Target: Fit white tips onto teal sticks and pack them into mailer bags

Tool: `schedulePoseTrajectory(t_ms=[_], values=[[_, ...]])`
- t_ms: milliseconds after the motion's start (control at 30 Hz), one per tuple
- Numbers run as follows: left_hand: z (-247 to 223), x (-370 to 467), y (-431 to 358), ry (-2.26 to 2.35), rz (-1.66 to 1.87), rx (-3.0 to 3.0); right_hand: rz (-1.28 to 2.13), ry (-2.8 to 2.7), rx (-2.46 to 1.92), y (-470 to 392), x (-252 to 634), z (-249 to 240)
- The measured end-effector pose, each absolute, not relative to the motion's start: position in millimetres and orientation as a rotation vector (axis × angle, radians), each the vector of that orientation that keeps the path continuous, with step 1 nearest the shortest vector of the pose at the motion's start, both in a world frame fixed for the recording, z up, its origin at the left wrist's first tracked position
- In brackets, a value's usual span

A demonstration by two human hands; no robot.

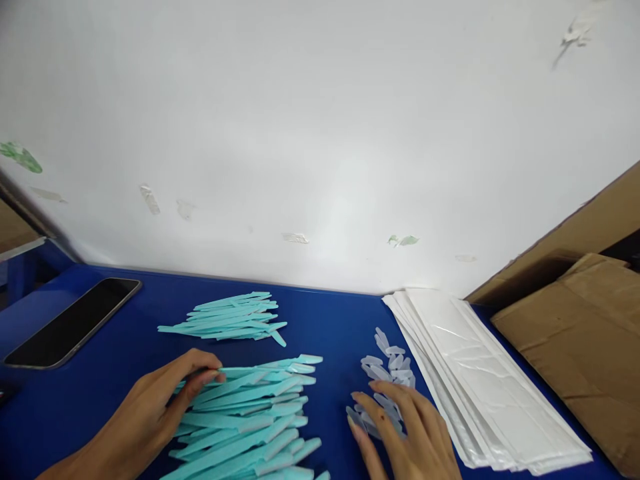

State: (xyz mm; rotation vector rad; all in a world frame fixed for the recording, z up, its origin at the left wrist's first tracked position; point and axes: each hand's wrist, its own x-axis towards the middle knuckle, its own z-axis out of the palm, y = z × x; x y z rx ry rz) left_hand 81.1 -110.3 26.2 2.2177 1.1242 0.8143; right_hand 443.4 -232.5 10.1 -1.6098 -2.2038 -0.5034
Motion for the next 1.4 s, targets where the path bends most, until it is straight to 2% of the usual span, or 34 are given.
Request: schedulePoseTrajectory(t_ms=[267, 567, 733, 933, 1100, 1400], values=[[17.7, 73.3, -104.7, 1.12, 0.979, 2.258, -0.693, -2.312, -1.547, -225.9, 445.9, -1.1], [14.3, 74.2, -105.5, 0.952, 1.037, 2.439, -0.753, -2.563, -1.267, -212.1, 426.3, 16.4], [12.9, 75.0, -104.9, 0.891, 1.099, 2.489, -0.412, -2.348, -1.369, -200.7, 404.4, 18.9], [13.1, 72.9, -105.1, 0.861, 1.114, 2.504, 0.016, -2.175, -1.335, -173.4, 368.4, 58.9], [17.0, 72.0, -106.0, 0.849, 1.142, 2.497, 0.132, -2.184, -1.237, -152.4, 357.0, 75.0], [16.7, 71.6, -114.0, 0.857, 1.152, 2.531, 0.224, -2.343, -1.047, -144.4, 353.1, 71.3]])
